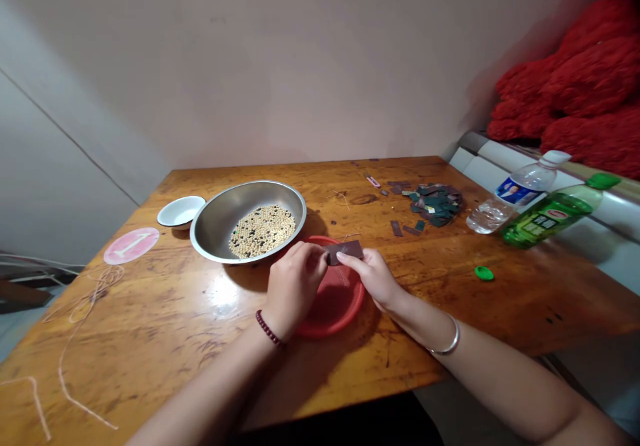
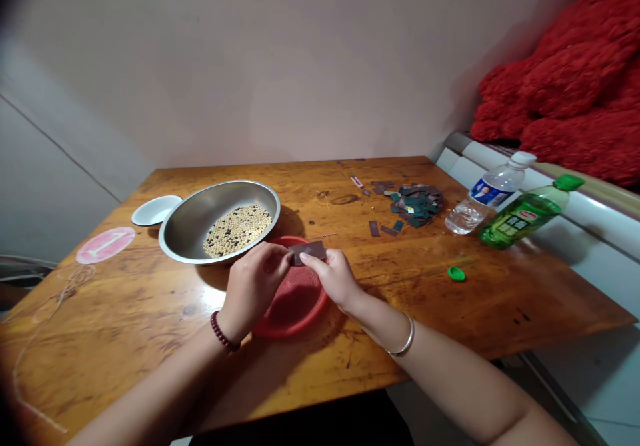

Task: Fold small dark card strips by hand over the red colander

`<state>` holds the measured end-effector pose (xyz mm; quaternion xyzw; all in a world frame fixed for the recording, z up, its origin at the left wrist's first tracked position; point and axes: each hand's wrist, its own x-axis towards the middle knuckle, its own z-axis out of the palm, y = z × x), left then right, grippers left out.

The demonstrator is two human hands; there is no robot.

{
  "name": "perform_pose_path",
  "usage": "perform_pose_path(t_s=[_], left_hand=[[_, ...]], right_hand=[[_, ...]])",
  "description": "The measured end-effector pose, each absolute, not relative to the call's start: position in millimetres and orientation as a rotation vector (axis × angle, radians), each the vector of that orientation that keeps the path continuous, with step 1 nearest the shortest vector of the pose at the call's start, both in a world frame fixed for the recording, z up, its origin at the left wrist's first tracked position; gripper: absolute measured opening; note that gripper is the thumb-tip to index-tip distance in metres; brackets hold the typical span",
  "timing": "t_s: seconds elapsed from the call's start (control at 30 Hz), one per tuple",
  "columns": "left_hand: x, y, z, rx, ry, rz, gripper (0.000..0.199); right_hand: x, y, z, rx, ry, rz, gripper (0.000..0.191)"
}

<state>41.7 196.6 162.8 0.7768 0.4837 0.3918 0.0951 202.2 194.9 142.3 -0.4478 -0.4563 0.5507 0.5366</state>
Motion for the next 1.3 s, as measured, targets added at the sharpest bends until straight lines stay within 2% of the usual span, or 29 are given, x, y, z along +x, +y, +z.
perform_pose_path(t_s=[0.7, 1.3], left_hand=[[44.9, 190.7, 164.0, 2.335, 1.448, 1.146, 0.002], [42.6, 192.3, 167.4, 2.273, 1.347, 1.155, 0.008]], right_hand=[[200.7, 193.8, 144.4, -1.010, -0.982, 1.409, 0.029], [202.6, 193.2, 145.6, -1.045, -1.086, 1.343, 0.022]])
